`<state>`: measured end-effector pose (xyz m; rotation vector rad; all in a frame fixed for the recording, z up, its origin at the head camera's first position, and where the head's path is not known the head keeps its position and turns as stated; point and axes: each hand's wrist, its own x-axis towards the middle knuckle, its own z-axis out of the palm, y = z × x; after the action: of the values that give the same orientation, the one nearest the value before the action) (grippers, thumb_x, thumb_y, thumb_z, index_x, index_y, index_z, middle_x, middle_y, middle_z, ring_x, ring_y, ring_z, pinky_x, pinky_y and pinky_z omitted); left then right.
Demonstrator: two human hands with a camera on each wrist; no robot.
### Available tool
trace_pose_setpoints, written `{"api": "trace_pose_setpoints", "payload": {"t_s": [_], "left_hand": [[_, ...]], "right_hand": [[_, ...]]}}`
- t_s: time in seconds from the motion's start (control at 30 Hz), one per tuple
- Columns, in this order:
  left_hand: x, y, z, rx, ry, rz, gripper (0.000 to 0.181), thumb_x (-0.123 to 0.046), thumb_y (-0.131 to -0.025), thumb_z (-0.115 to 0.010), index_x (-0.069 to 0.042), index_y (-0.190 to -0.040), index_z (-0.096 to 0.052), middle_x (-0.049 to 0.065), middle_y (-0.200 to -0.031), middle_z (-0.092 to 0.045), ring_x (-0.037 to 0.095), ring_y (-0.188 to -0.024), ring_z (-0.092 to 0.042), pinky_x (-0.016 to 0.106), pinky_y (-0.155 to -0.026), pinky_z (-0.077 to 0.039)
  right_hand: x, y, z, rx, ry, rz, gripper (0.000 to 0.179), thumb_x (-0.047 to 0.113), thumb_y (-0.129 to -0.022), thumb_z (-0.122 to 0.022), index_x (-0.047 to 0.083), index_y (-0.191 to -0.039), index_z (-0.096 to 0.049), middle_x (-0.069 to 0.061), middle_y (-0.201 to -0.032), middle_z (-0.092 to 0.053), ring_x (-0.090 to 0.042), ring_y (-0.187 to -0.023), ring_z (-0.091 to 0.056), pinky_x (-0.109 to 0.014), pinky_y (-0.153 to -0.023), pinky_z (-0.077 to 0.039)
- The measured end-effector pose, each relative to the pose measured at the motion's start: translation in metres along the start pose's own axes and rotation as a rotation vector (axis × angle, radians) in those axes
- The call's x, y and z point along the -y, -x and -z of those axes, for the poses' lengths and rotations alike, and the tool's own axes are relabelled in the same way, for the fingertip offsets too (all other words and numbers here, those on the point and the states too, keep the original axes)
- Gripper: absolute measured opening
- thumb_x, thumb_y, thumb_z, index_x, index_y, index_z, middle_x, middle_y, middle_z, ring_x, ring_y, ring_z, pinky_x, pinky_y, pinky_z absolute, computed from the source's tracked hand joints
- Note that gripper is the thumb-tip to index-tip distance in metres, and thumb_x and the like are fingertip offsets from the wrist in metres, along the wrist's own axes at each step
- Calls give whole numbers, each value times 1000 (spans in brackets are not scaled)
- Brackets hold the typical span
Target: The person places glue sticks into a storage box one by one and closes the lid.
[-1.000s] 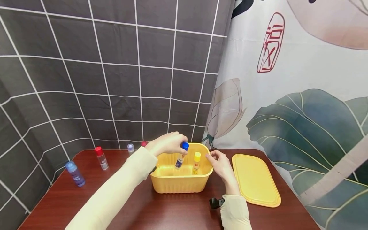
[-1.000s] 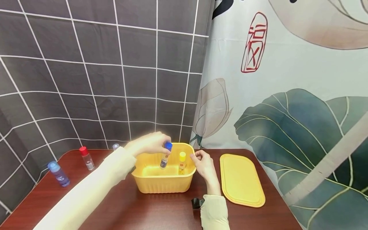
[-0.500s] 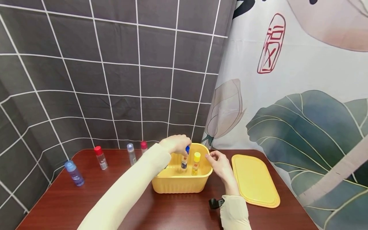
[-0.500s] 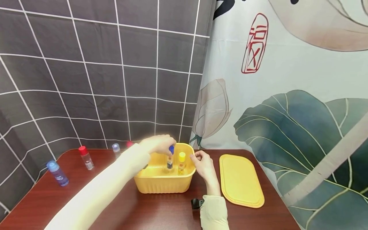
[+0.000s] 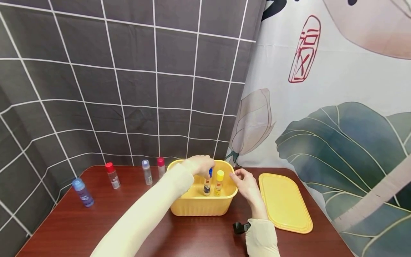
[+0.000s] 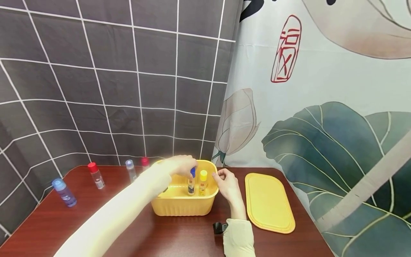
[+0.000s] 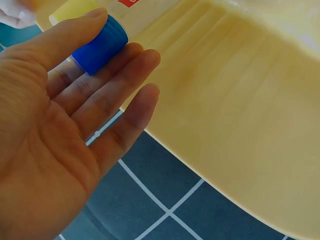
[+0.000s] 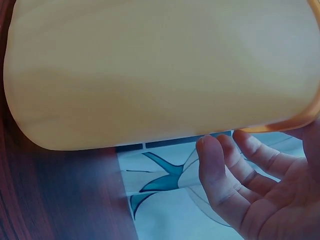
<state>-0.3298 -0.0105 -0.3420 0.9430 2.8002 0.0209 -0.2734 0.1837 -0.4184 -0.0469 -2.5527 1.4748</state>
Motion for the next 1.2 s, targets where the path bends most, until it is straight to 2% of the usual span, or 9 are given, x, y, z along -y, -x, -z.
{"api": "trace_pose_setpoints", "payload": {"t_s": [0.53,0.7,0.83,0.93,1.03,1.13,1.2], "left_hand": [[-5,-2,-5,5,-14,-8,18,-20,-81,-80,-15,-84,-62,-3,-75,-58,14,-68,-53,27,-60,-44],[-6,-2,-5,7,-7,-21,17,-20,-82,-79,-13,-91,-66,-4,-76,-58,15,-71,-54,27,-63,-45],[-6,-1,-5,24,27,-5,22,-22,-83,-80,-12,-98,-67,-3,-79,-58,15,-74,-56,29,-66,-48],[-6,1,-5,38,54,30,32,-26,-81,-81,-16,-108,-66,-3,-87,-61,15,-81,-57,32,-72,-50],[-5,4,-5,45,72,62,50,-31,-80,-82,-19,-124,-61,1,-105,-64,17,-94,-59,37,-83,-51],[-5,8,-3,47,86,88,65,-34,-80,-81,-20,-137,-53,5,-121,-62,20,-107,-58,40,-93,-48],[-5,12,-1,50,103,98,69,-35,-81,-80,-19,-141,-50,7,-128,-60,22,-115,-57,41,-97,-46]], "right_hand": [[2,0,-1,7,-5,1,19,21,-92,-68,2,-95,-64,-5,-74,-55,-18,-67,-50,-28,-60,-43],[1,0,0,-2,8,-3,20,21,-92,-68,2,-95,-64,-5,-74,-56,-19,-69,-51,-29,-61,-43],[1,0,0,-3,11,-7,20,21,-92,-68,2,-96,-64,-5,-75,-55,-19,-70,-50,-29,-61,-43],[2,0,0,-2,8,-7,20,21,-92,-68,2,-95,-64,-5,-75,-55,-19,-69,-50,-29,-61,-42],[2,1,-1,-3,5,-6,19,21,-92,-68,2,-95,-64,-5,-74,-54,-19,-69,-50,-29,-61,-42],[2,1,-1,-5,3,-8,19,21,-92,-68,2,-95,-64,-5,-75,-54,-19,-69,-50,-29,-60,-42],[2,1,-1,-6,5,-7,20,21,-92,-68,2,-95,-64,-5,-75,-54,-19,-70,-50,-29,-61,-42]]}}
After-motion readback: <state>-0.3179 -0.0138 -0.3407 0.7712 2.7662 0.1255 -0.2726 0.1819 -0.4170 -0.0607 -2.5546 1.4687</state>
